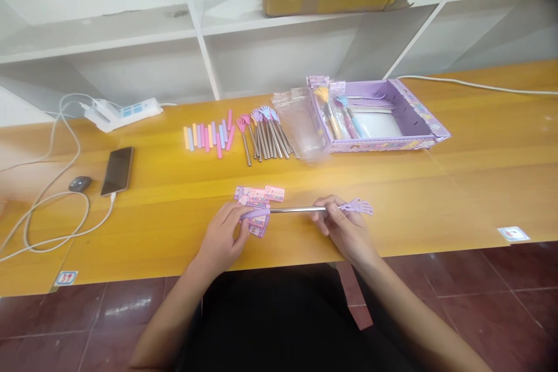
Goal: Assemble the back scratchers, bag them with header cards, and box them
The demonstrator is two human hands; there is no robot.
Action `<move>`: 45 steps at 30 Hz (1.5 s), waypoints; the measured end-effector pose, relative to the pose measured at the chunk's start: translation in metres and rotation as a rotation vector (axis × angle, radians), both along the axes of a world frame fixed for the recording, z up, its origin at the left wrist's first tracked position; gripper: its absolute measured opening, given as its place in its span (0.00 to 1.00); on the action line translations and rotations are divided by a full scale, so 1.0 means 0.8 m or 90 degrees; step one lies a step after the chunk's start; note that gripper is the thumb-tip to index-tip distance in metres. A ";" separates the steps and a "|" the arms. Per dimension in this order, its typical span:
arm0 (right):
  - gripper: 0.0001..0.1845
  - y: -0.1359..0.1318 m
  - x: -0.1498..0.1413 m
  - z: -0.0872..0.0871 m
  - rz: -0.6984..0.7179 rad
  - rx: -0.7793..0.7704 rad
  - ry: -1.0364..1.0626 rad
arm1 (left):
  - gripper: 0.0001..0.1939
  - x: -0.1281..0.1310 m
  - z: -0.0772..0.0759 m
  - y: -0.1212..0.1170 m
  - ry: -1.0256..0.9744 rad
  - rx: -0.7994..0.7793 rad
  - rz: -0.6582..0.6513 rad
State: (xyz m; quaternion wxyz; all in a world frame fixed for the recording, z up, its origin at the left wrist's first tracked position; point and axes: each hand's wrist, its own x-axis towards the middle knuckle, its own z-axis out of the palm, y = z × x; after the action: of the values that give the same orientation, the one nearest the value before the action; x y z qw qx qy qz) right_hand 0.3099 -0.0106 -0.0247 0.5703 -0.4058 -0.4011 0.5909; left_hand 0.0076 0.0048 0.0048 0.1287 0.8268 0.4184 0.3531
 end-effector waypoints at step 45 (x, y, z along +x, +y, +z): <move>0.29 -0.005 -0.062 0.014 0.125 0.017 -0.018 | 0.14 0.015 -0.003 -0.011 -0.058 0.112 0.025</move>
State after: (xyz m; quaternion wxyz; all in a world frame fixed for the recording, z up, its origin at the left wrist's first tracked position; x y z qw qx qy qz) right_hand 0.2599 -0.0142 -0.0139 0.5094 -0.3650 -0.4547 0.6329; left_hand 0.0199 -0.0037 0.0020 0.0677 0.8098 0.3957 0.4278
